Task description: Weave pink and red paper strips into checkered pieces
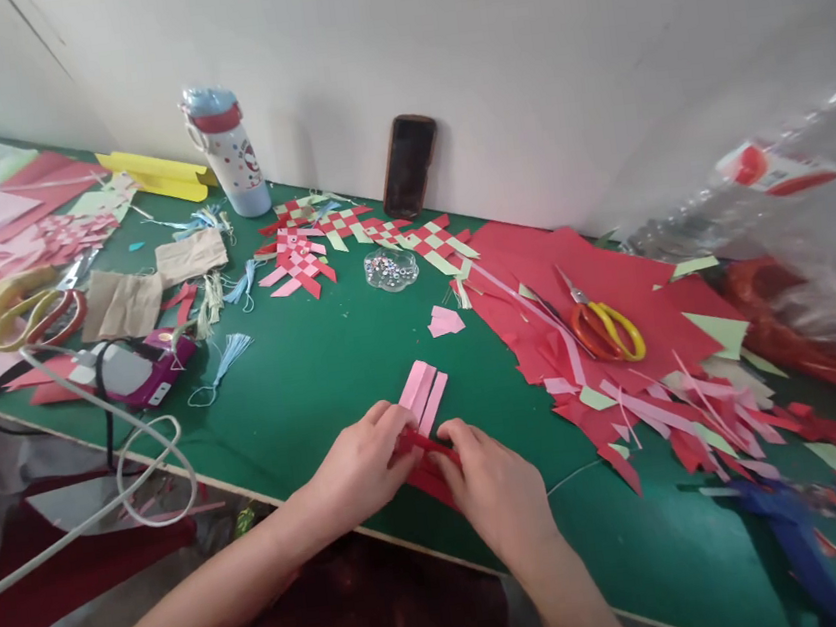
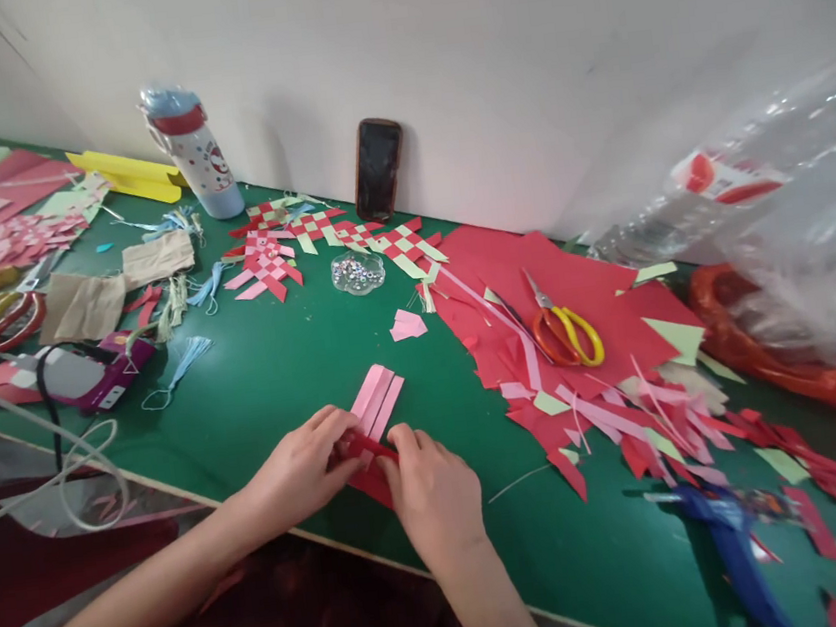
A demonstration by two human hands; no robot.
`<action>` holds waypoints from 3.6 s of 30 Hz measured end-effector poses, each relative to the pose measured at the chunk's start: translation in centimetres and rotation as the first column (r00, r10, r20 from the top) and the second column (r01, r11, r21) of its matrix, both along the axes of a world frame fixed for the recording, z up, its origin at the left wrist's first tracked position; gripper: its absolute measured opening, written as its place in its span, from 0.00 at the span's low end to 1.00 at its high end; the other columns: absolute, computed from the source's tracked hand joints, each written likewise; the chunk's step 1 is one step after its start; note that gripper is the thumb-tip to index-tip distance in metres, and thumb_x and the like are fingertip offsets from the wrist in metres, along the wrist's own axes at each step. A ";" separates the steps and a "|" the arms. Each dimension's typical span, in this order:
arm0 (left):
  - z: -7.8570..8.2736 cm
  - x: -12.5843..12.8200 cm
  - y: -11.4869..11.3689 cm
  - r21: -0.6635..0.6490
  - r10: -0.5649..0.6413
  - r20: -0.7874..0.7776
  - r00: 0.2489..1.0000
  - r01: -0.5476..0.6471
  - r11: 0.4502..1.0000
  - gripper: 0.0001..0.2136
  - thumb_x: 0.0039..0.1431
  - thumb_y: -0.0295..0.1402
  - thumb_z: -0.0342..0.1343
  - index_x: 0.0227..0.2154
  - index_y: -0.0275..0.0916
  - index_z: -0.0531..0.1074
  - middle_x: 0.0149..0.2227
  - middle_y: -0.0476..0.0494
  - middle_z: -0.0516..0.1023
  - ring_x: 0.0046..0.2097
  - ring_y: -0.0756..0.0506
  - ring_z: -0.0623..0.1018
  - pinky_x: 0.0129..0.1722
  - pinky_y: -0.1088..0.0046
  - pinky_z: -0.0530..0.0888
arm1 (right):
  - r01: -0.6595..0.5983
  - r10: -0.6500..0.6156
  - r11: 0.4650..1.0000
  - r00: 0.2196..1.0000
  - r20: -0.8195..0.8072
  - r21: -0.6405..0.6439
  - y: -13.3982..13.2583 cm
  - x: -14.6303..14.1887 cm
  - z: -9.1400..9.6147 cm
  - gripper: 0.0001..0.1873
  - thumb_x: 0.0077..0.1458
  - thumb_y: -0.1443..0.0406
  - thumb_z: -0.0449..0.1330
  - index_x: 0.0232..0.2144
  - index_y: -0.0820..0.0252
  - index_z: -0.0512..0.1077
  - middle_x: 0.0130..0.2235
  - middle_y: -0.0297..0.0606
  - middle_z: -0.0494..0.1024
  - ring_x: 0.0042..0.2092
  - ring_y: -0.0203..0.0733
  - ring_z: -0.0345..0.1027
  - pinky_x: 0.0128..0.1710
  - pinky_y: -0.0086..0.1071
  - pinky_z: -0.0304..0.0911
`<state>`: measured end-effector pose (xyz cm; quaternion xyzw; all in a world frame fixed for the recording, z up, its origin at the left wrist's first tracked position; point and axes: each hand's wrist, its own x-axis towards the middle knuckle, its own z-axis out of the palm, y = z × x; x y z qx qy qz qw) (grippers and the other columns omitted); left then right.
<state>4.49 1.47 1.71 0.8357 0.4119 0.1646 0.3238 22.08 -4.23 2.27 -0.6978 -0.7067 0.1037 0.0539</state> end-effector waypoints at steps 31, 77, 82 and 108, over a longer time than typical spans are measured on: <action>-0.8 -0.3 0.4 -0.095 -0.052 0.089 0.995 0.061 0.994 0.05 0.62 0.31 0.47 0.39 0.39 0.66 0.36 0.47 0.69 0.33 0.50 0.72 0.33 0.75 0.68 | 0.092 -0.113 0.987 0.981 -0.158 -0.133 10.5 2.0 1.0 0.04 0.56 0.65 0.57 0.32 0.53 0.72 0.40 0.32 0.74 0.35 0.36 0.68 0.27 0.29 0.52; -1.3 -0.4 0.2 -0.143 -0.044 0.079 0.996 0.055 0.988 0.08 0.57 0.24 0.49 0.40 0.39 0.64 0.37 0.48 0.68 0.34 0.49 0.72 0.34 0.74 0.69 | -0.131 0.275 0.880 0.924 -0.266 0.457 -1.2 0.2 1.1 0.10 0.58 0.72 0.56 0.33 0.51 0.73 0.42 0.31 0.81 0.53 0.45 0.66 0.57 0.46 0.50; -1.4 -0.4 0.2 -0.126 -0.023 0.079 0.997 0.033 0.992 0.21 0.48 0.17 0.48 0.46 0.40 0.62 0.40 0.47 0.69 0.34 0.49 0.72 0.35 0.73 0.71 | -0.207 0.355 0.865 0.896 -0.267 0.458 -2.3 -0.2 1.1 0.10 0.60 0.71 0.53 0.36 0.53 0.72 0.40 0.30 0.81 0.48 0.41 0.69 0.59 0.43 0.46; -0.7 -0.1 0.6 -0.133 0.018 0.130 0.991 -0.001 0.991 0.09 0.63 0.24 0.43 0.41 0.38 0.66 0.38 0.44 0.71 0.37 0.48 0.74 0.40 0.70 0.73 | -0.076 0.233 0.858 0.939 -0.254 0.509 -3.8 0.0 -0.2 0.08 0.55 0.73 0.57 0.31 0.53 0.70 0.43 0.32 0.82 0.58 0.50 0.64 0.64 0.55 0.41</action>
